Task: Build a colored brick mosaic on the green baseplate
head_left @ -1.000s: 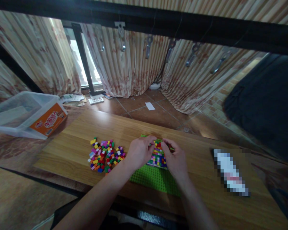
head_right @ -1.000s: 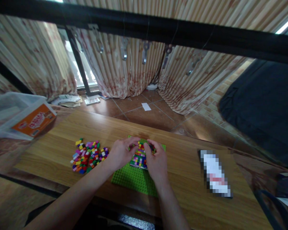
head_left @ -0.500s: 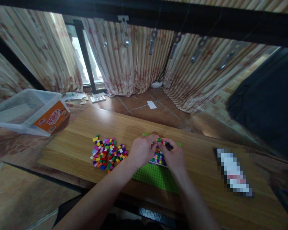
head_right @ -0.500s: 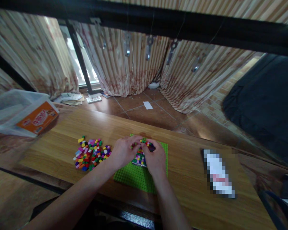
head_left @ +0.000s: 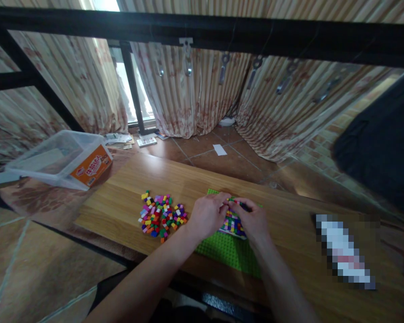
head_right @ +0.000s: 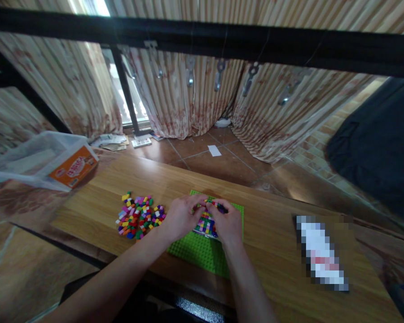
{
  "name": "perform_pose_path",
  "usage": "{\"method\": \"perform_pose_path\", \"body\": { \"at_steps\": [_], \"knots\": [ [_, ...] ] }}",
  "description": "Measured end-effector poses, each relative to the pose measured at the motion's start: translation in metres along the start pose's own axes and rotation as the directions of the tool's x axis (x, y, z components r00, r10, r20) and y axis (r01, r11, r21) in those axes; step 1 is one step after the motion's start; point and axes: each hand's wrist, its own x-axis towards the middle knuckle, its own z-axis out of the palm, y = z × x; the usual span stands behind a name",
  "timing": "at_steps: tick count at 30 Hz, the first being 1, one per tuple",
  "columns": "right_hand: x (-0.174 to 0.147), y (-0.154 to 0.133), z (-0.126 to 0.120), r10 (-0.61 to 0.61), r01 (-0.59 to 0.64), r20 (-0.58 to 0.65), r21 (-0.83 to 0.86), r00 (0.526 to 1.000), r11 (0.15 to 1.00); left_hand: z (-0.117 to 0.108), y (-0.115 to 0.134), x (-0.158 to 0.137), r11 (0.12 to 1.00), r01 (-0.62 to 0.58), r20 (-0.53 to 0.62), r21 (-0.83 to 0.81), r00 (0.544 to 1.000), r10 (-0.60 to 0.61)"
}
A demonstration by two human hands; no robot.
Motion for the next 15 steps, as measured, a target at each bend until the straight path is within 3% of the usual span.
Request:
{"method": "perform_pose_path", "body": {
  "at_steps": [8, 15],
  "knots": [
    [-0.001, 0.003, 0.001, -0.045, 0.045, 0.001, 0.025, 0.999, 0.999, 0.000, -0.001, 0.000, 0.997, -0.007, -0.029, -0.072, 1.000, 0.005],
    [-0.005, 0.011, 0.000, -0.005, 0.005, 0.001, 0.126, 1.000, 0.992, -0.019, -0.013, 0.006, 0.987, 0.035, -0.120, -0.158, 0.991, -0.055]
  ]
}}
